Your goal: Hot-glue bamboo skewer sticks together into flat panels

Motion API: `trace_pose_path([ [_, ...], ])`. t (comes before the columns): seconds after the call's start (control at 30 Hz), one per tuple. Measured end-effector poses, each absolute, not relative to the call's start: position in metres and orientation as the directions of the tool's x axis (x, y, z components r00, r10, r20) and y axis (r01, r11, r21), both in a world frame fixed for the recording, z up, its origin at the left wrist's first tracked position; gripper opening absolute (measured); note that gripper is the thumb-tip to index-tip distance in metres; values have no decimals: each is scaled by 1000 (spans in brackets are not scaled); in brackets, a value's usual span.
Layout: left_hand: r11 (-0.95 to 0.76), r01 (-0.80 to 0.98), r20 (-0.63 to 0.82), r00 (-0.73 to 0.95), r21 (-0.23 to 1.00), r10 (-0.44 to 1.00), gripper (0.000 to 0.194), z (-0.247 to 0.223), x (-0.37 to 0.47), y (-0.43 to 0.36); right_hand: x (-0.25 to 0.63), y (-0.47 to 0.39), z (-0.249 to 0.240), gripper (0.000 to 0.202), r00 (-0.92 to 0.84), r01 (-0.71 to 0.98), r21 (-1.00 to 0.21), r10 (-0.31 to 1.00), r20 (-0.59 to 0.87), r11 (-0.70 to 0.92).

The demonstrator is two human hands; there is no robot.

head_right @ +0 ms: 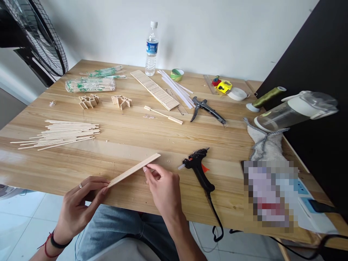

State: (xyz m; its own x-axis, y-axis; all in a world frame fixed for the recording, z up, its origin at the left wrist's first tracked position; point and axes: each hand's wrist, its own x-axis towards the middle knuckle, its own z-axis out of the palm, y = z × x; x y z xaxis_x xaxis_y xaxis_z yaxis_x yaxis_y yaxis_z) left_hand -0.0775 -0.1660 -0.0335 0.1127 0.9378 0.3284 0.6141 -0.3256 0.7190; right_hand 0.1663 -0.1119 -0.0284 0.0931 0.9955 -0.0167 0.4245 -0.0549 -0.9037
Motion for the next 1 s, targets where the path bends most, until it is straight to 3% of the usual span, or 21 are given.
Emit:
trace_pose_path([
  [0.23,-321,618,327,108,718,939,10,-34,-77,-166,163,-114,-31,22,68,446,-895,996,62,25],
  [0.5,-333,626,345,107,705,932,10,-33,-76,-165,178,-127,-17,21,-192,516,-849,981,20,118],
  [0.73,-328,628,336,110,706,935,8,-34,-76,-165,206,-131,-16,19,-152,676,-718,984,90,170],
  [1.0,-334,621,343,110,709,933,9,-33,-76,-165,194,-121,-30,12,-173,724,-656,977,129,215],
])
